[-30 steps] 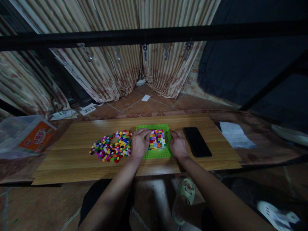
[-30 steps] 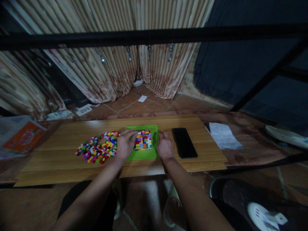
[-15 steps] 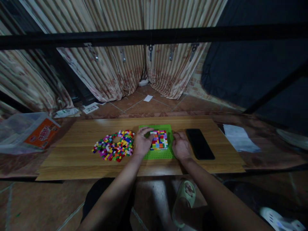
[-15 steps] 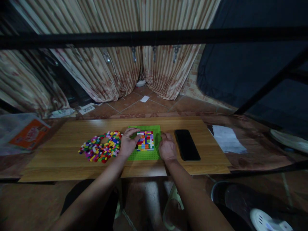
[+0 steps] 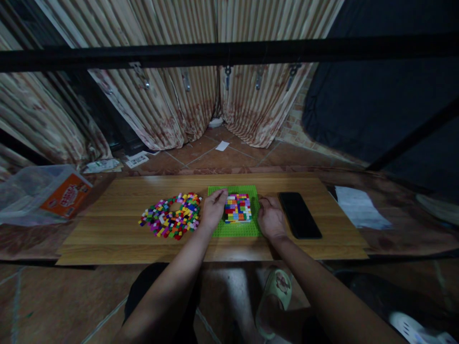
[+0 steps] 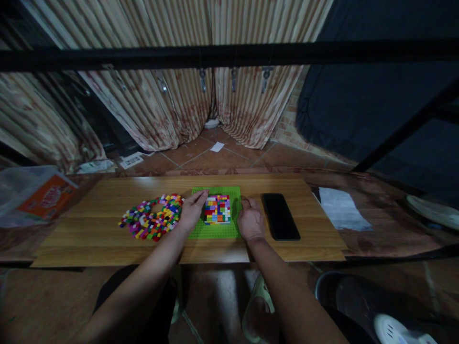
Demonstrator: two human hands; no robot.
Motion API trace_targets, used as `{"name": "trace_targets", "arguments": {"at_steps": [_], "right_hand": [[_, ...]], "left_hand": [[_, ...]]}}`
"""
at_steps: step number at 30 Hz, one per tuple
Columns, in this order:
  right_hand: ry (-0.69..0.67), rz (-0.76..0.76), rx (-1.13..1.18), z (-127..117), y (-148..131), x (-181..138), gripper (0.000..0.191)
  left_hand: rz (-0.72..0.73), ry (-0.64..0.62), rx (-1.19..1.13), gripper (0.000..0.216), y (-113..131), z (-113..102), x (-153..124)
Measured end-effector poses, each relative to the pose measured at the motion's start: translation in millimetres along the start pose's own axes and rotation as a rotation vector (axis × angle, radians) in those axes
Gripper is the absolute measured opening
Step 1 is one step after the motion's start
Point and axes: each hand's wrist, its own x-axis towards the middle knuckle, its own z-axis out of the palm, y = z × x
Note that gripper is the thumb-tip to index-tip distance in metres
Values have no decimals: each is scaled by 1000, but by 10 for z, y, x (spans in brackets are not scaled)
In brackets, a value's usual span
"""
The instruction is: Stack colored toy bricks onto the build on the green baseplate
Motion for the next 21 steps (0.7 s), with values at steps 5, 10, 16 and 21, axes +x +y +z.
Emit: {"name": "trace_targets", "arguments": {"at_steps": [5, 10, 16, 21], "right_hand": [[30, -17, -5, 15, 10, -5, 32], [24, -15, -8, 11, 7, -1, 32], [4, -12, 5, 9, 3, -4, 34], [17, -20, 9, 5, -1, -5, 32]], "left_hand": [[49, -45, 153, 23, -77, 19, 32], [54, -33, 141, 22, -67, 20, 34], [72, -30, 136, 20, -47, 33, 14], [64, -7, 165, 18, -28, 38, 4]]}}
